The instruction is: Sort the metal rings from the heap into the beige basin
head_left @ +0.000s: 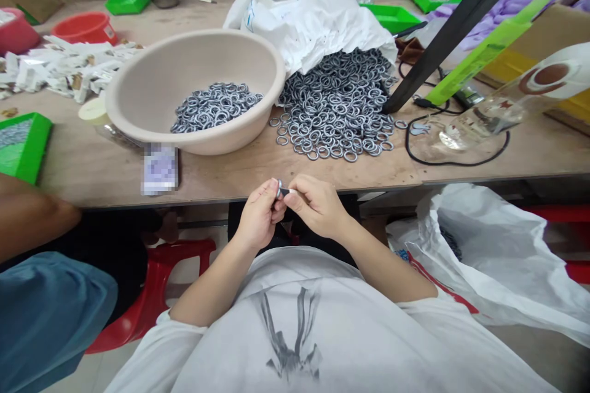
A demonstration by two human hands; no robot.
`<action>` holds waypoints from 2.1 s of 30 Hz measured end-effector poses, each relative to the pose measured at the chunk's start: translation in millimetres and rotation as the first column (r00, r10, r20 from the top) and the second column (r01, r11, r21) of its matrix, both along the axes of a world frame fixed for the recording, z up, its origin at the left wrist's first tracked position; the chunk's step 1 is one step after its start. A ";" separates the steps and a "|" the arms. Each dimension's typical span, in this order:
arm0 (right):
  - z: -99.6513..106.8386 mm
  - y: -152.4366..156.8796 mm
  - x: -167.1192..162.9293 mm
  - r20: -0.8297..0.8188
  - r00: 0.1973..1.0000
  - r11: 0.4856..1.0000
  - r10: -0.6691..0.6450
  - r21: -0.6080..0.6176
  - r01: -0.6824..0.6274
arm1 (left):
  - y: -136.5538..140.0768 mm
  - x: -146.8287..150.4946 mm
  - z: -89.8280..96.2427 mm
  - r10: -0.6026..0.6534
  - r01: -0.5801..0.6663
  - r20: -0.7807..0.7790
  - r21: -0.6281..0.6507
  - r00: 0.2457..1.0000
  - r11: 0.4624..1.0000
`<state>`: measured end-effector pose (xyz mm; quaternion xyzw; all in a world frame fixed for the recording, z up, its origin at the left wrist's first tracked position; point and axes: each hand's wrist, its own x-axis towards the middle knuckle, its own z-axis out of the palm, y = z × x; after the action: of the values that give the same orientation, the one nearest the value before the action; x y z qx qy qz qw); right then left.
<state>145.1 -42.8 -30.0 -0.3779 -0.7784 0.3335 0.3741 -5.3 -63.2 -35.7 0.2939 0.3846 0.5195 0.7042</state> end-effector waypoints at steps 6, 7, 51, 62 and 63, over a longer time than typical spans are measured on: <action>-1.2 -0.7 -2.4 0.152 0.988 0.998 -0.014 0.061 0.004 | -2.6 2.5 1.5 0.015 -0.015 -0.012 -0.009 1.000 1.000; -2.3 2.5 -1.3 0.143 0.989 0.998 -0.028 0.055 0.021 | -4.0 2.3 1.5 -0.005 0.005 -0.019 0.000 1.000 1.000; -7.7 14.4 -11.6 -0.399 0.910 0.948 -0.109 -0.318 -0.026 | -1.5 4.1 -11.7 -0.043 0.067 -0.190 0.121 0.981 0.990; -1.2 3.2 5.3 0.014 1.000 0.991 -0.017 0.133 0.015 | 0.7 6.3 0.9 0.039 -0.038 -0.018 0.040 0.999 0.998; 0.9 -0.3 4.9 0.073 0.997 0.988 -0.029 0.157 0.017 | 0.3 7.1 0.9 0.055 -0.054 -0.016 0.031 0.998 0.998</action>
<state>150.0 -43.2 -29.2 -0.3687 -0.8112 0.2529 0.3770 1.8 -63.0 -34.8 0.2985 0.3904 0.5419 0.6818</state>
